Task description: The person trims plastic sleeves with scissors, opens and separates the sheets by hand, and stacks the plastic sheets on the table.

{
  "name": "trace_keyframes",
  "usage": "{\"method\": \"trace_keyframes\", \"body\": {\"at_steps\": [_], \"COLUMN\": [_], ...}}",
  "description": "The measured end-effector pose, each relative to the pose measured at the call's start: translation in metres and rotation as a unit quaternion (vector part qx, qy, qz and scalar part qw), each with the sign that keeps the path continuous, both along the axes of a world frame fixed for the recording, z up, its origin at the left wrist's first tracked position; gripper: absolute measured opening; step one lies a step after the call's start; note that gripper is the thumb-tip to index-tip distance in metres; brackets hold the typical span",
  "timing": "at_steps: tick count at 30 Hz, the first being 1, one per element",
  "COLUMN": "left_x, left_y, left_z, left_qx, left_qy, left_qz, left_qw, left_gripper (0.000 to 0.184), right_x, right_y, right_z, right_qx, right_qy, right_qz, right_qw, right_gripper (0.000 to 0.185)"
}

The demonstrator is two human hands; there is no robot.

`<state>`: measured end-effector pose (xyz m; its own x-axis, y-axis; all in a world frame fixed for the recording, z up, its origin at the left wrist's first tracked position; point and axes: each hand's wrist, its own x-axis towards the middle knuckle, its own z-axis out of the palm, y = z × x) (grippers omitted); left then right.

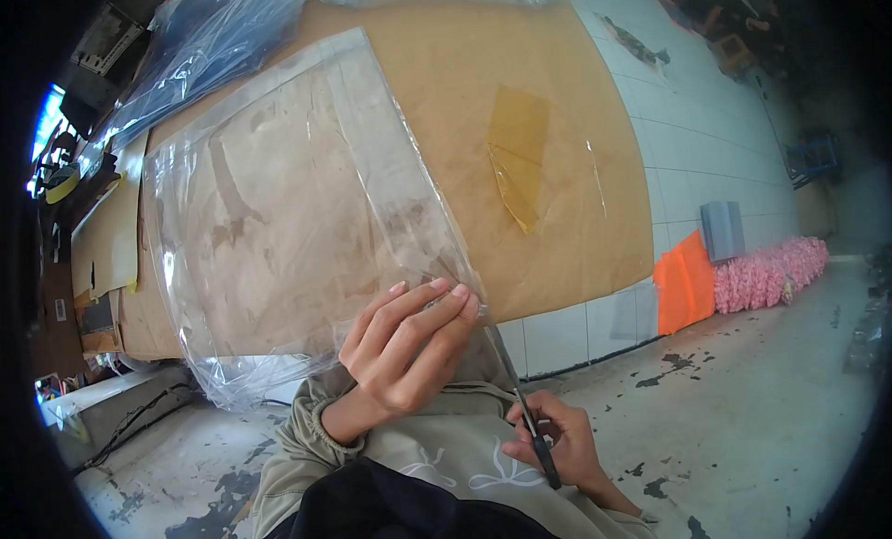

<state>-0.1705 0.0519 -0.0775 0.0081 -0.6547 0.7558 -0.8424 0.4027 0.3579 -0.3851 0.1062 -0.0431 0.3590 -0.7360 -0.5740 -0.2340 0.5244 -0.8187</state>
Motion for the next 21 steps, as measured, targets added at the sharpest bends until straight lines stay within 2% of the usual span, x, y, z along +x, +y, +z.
{"method": "trace_keyframes", "body": {"at_steps": [7, 21], "left_x": [0.0005, 0.0008], "left_y": [0.0007, 0.0023], "left_z": [0.0005, -0.0010], "left_qx": [0.003, 0.008], "left_qy": [-0.010, -0.019], "left_qz": [0.002, 0.000], "left_qw": [1.000, 1.000], "left_gripper": [0.012, 0.012], "right_x": [0.0009, 0.0067], "right_y": [-0.0044, -0.0019], "right_z": [-0.0019, -0.0021], "right_qx": [-0.077, -0.076], "right_qy": [0.086, 0.096], "right_qz": [0.024, 0.005], "right_qw": [0.993, 0.992], "right_gripper": [0.034, 0.033]}}
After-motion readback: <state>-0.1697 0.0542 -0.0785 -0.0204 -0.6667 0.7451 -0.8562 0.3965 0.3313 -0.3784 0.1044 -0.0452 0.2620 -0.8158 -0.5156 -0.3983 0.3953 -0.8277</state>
